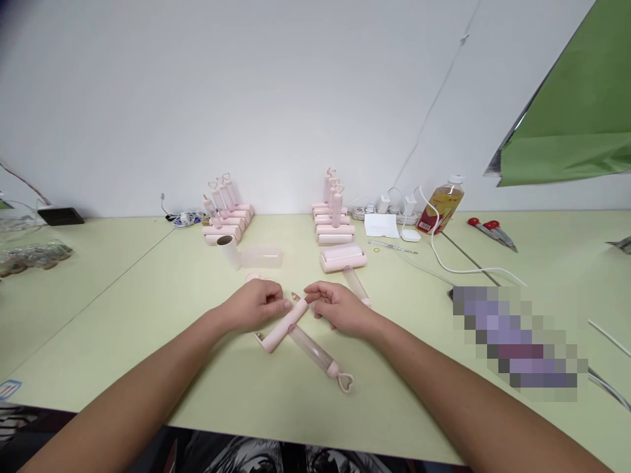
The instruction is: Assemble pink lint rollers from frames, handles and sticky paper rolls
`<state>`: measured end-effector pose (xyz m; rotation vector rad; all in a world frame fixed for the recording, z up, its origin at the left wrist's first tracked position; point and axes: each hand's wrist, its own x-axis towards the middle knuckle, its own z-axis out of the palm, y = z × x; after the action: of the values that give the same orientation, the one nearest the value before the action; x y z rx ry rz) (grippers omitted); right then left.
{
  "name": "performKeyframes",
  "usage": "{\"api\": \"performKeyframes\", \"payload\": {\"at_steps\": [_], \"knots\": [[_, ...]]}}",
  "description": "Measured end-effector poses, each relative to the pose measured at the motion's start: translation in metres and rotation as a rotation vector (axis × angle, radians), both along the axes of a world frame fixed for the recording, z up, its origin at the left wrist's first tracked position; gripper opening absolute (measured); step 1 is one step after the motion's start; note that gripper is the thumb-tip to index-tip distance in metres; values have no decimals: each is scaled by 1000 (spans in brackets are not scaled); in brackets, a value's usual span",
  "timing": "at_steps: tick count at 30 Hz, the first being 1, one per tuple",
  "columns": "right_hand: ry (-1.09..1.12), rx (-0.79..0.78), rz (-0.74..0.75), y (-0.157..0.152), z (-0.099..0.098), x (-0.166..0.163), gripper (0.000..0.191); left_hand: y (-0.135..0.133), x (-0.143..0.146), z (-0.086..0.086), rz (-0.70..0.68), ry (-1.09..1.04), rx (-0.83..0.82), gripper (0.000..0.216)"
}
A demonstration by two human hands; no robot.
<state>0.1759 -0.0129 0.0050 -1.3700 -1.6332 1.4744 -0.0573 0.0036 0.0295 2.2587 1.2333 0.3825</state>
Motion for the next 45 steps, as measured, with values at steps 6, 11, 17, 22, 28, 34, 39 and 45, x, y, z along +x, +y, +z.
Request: {"api": "performKeyframes", "payload": {"at_steps": [6, 11, 17, 22, 28, 34, 39, 45], "knots": [[1, -6, -12, 0, -1, 0, 35, -14, 8, 6, -164, 43, -154, 48], [-19, -23, -21, -2, 7, -2, 35, -13, 5, 6, -177, -27, -273, 42], [-45, -15, 0, -4, 11, -2, 34, -7, 4, 1, -126, -185, -291, 39], [-44, -12, 4, -4, 7, -1, 38, -4, 6, -4, -85, -301, -227, 37], [-7, 17, 3, -3, 7, -2, 31, -4, 7, -7, -20, -415, -177, 38], [5, 49, 26, 1, 2, 1, 32, -2, 7, -9, 26, -447, -137, 37], [22, 59, 52, 0, 0, 3, 39, -3, 8, -10, 4, -451, -99, 35], [16, 63, 71, -2, 4, 2, 42, -3, 8, -10, 9, -442, -66, 34]]}}
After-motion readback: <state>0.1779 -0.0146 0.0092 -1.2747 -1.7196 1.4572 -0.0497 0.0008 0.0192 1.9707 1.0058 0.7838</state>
